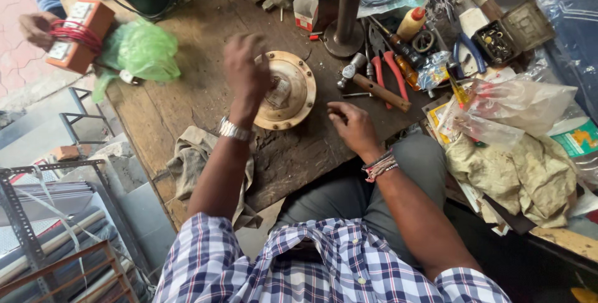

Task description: The person cleans a cylindrical metal part with a cloth, then uses a hammer and screwdriver to work on a circular electrical component with wires. They remove a small white plastic piece and continue adjusting the component with tools.

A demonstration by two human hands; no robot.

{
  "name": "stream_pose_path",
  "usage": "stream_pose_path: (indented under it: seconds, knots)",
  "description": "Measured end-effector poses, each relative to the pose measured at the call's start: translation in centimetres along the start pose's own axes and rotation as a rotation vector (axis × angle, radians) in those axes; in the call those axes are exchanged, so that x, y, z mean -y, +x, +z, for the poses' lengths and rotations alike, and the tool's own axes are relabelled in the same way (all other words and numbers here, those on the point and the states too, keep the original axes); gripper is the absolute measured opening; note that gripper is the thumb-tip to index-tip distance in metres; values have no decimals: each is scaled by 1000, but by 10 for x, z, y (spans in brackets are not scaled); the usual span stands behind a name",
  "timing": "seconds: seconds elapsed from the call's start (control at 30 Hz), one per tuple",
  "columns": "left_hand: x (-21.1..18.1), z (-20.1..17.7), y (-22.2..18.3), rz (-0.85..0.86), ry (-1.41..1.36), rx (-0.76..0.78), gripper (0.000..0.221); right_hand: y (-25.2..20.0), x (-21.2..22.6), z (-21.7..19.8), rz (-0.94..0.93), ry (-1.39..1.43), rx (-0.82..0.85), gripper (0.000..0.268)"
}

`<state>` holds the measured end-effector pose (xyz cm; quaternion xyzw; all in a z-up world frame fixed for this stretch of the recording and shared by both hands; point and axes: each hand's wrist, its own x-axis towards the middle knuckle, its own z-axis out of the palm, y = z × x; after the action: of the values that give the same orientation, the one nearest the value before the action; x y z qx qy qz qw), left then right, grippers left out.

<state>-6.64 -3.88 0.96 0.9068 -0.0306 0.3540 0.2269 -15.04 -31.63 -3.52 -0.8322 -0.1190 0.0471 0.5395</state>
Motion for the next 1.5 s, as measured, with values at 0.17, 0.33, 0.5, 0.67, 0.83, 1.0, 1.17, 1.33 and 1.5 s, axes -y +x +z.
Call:
stream_pose_path:
  seconds: [0.17,0.33,0.5,0.67,0.83,1.0,1.17,1.33,1.5]
  knots:
    - [-42,90,47,162,-72,678,11,-1,7,5,-114,-139,96,24]
    - [-34,149,61,240,167,754,12,5,7,-4,-205,-174,111,22]
    - [-14,165,47,202,176,836,9,8,1,-1,-181,-178,122,24]
    - [-27,156,51,198,206,829,11,7,5,0,-232,-212,164,25]
    - [-80,111,50,132,167,1016,15,4,-4,-2,-244,-244,104,25]
    - [-171,100,32,216,-296,1037,22,4,-33,19,-240,-296,112,18]
    - [-270,153,30,171,-487,1025,21,5,-65,31,-225,-634,263,22]
    - [-324,168,40,-22,-605,793,21,8,-73,25,-246,-407,211,27]
    - [-268,86,9,-187,-708,825,18,15,-51,14,-348,-191,164,33]
